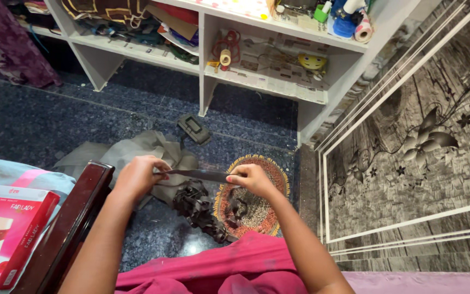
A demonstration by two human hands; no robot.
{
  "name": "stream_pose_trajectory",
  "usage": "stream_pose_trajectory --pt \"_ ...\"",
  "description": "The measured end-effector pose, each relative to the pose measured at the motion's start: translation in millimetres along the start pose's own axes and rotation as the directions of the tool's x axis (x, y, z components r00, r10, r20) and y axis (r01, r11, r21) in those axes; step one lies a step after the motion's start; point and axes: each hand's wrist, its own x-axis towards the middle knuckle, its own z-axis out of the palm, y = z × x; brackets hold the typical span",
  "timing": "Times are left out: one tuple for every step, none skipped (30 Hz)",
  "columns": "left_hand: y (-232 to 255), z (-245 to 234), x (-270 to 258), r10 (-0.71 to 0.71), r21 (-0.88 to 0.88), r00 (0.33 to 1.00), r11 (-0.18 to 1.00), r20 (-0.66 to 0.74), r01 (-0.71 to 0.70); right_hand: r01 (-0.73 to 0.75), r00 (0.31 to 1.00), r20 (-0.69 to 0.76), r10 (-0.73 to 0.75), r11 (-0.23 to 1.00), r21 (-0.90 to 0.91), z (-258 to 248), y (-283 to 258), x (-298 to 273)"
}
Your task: The person straightens and untangles a collection of dark nylon straps, turning them over and pulling them through their hands.
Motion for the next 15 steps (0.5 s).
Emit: stream_pose_trajectory --pt "-8 10 3 0.028 0.035 0.999 0.999 -0.015 -0.028 0.022 0.999 -0.026 -0.024 0.998 -0.065 -5 -4 0" --pt "-17 20 6 0.058 0.071 0.998 0.996 -0.027 -0.055 0.041 0.997 -0.052 -0.048 0.991 -0.13 -10 -9 -2" --pt "-26 30 9 0.05 0.026 0.995 0.999 -0.09 -0.047 0.01 0.997 -0.069 -0.02 0.99 -0.141 -15 -15 -3" --pt "-36 39 12 0.039 -0.023 0.987 0.999 -0.153 -0.043 -0.024 0.996 -0.087 0.01 0.988 -0.154 -21 -20 -4" --pt "-44 48 15 0.025 -0.071 0.976 0.997 -0.214 -0.041 -0.057 0.994 -0.106 0.04 0.985 -0.166 -23 -25 -6" --pt "-48 58 22 -0.077 -0.342 0.985 0.94 -0.154 0.02 -0.047 0.992 -0.127 0.025 0.984 -0.174 -24 -29 -7" --pt "-51 67 30 -0.158 -0.582 0.985 0.808 -0.068 0.09 -0.037 0.989 -0.149 0.01 0.983 -0.182 -25 -33 -8" --pt "-53 72 33 -0.213 -0.773 0.976 0.612 0.039 0.165 -0.028 0.986 -0.167 -0.005 0.981 -0.19 -25 -36 -10" --pt "-54 77 33 -0.244 -0.845 0.963 0.486 0.113 0.222 -0.026 0.983 -0.182 -0.007 0.984 -0.178 -23 -39 -13" --pt "-50 79 35 -0.26 -0.895 0.947 0.352 0.186 0.273 -0.021 0.98 -0.2 -0.013 0.986 -0.166 -22 -41 -14" --pt "-46 78 36 -0.265 -0.924 0.928 0.21 0.261 0.319 -0.016 0.976 -0.218 -0.018 0.988 -0.154 -23 -43 -13" --pt "-42 76 32 -0.285 -0.873 0.943 0.399 0.173 0.281 -0.02 0.97 -0.241 -0.026 0.982 -0.188 -24 -44 -15" --pt "-37 71 28 -0.287 -0.784 0.954 0.573 0.083 0.241 -0.025 0.964 -0.263 -0.035 0.975 -0.222 -28 -43 -17" --pt "-32 65 25 -0.27 -0.659 0.963 0.726 -0.007 0.199 -0.03 0.957 -0.287 -0.046 0.967 -0.255 -32 -41 -18" --pt "-27 59 21 -0.21 -0.561 0.977 0.807 0.021 0.186 -0.034 0.96 -0.279 -0.037 0.969 -0.245 -36 -37 -18"
